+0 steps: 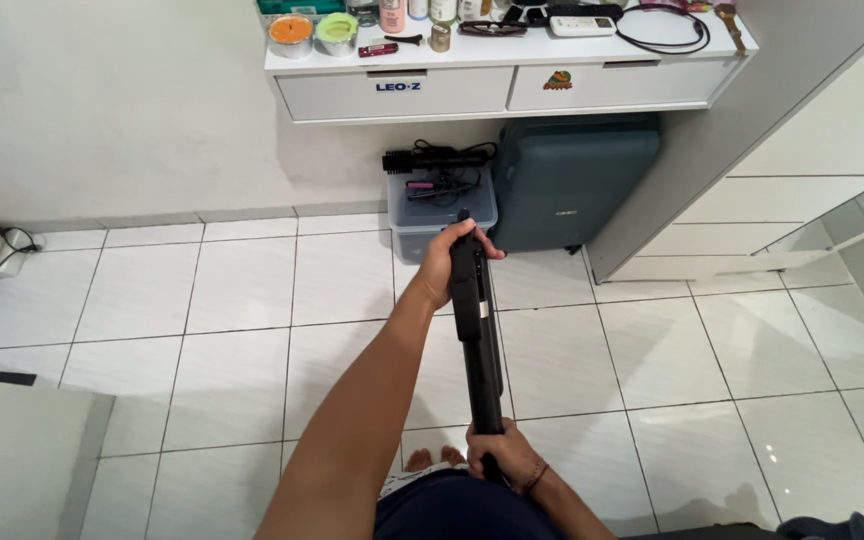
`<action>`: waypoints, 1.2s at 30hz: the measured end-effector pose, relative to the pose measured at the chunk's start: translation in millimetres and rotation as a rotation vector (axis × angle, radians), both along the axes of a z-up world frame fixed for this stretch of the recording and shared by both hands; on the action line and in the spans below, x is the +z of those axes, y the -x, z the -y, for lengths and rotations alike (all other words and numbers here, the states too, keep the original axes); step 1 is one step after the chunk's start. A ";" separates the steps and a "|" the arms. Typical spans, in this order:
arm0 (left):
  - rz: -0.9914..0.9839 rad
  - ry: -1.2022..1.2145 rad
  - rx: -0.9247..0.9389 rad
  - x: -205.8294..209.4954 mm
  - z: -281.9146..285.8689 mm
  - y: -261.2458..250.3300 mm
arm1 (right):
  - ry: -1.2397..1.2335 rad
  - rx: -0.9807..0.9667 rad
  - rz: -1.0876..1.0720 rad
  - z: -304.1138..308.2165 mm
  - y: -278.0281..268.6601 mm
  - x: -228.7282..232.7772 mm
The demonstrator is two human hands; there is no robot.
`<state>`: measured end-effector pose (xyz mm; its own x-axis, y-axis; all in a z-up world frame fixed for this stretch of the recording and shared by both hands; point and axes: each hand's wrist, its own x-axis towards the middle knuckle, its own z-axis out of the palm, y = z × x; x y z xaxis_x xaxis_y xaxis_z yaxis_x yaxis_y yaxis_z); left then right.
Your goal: Collapsing a tripod, putting it into a drawer, and lighting decorative candles on a vanity.
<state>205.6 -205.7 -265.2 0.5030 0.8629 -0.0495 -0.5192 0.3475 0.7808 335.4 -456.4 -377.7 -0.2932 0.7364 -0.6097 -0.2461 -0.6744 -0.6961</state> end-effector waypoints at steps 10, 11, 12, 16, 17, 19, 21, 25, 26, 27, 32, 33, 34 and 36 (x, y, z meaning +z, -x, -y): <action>0.110 0.104 -0.024 -6.6 1.0 -3.4 | -0.102 -0.013 0.295 -5.4 6.7 50.5; 0.124 0.141 -0.011 -2.1 -6.8 -2.0 | -0.127 -0.062 0.415 -9.7 8.1 62.8; 0.138 0.178 0.002 2.5 -14.4 -0.7 | -0.151 -0.111 0.535 -13.8 9.3 75.2; 0.165 0.268 -0.003 28.6 -51.2 12.9 | -0.349 -0.267 0.699 -12.1 3.5 137.7; 0.166 0.315 -0.036 34.5 -59.8 19.3 | -0.480 -0.280 0.811 -11.0 2.5 152.4; 0.167 0.356 -0.072 48.4 -74.3 25.8 | -0.615 -0.296 0.923 -7.2 3.8 179.2; 0.005 0.388 -0.020 63.6 -86.0 26.2 | -0.597 -0.312 1.033 -2.4 8.1 203.2; -0.120 0.364 0.138 57.8 -102.8 20.4 | -0.773 -0.388 1.082 -5.5 7.3 214.5; -0.112 0.349 0.171 54.1 -105.2 18.5 | -0.741 -0.430 1.057 -7.5 9.7 220.5; -0.104 0.335 0.202 50.8 -107.9 15.7 | -0.708 -0.472 1.031 -9.6 11.5 226.7; -0.118 0.308 0.212 47.0 -97.1 11.8 | -0.699 -0.571 1.006 -7.5 7.6 228.6; -0.112 0.312 0.209 43.5 -93.3 11.0 | -0.708 -0.612 0.986 -4.7 6.9 226.7; -0.113 0.312 0.210 40.0 -90.8 10.9 | -0.707 -0.612 0.985 -4.9 5.8 229.1; -0.043 0.330 0.209 31.9 -84.3 10.7 | -0.727 -0.617 1.035 -3.9 3.6 233.4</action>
